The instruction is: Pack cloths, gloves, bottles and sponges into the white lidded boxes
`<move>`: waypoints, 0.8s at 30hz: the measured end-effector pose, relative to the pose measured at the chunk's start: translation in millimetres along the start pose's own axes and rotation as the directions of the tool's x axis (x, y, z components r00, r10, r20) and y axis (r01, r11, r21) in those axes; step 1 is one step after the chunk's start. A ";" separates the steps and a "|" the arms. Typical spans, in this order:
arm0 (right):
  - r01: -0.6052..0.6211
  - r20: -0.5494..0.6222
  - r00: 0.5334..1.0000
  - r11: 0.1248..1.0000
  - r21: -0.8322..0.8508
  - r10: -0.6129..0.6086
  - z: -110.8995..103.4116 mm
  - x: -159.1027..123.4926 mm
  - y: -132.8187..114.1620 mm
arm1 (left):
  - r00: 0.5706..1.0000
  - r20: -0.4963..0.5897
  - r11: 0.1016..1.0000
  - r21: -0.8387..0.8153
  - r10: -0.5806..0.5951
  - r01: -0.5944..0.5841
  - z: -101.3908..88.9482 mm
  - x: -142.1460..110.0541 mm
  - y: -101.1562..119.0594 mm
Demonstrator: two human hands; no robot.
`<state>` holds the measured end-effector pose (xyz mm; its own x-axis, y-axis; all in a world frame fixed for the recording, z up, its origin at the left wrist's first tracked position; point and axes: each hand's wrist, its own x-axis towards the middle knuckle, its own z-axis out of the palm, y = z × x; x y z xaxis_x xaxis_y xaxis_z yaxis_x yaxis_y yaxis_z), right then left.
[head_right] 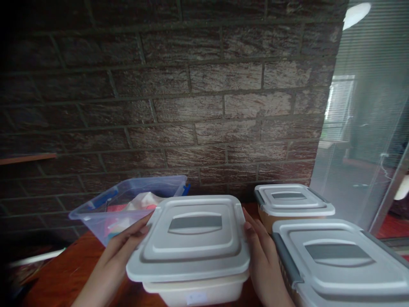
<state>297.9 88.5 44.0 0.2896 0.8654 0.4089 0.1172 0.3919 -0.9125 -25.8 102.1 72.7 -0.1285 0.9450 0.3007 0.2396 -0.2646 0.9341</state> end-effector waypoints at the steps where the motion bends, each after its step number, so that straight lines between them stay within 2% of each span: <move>1: -0.026 0.017 1.000 1.000 0.002 0.026 0.1 0.5 -1.1 | 1.000 0.009 1.000 -0.011 -0.003 0.004 0.2 -0.1 1.4; 4: -0.084 0.066 0.994 0.996 0.030 0.082 0.1 2.4 -2.1 | 1.000 0.019 0.999 -0.038 -0.012 0.012 3.0 -0.2 6.4; 10: -0.102 0.115 0.989 0.992 0.069 0.094 -0.2 6.0 7.8 | 0.999 0.046 0.999 -0.045 0.003 -0.001 6.4 1.4 8.0; 24: -0.098 0.063 0.993 0.995 0.027 0.096 -0.3 13.1 15.6 | 0.980 0.191 0.994 -0.101 0.056 -0.037 -0.1 3.7 13.8</move>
<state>303.8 105.8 35.1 0.2392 0.9169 0.3195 0.0623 0.3139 -0.9474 -23.1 101.9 86.8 0.0715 0.9479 0.3105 0.1455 -0.3179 0.9369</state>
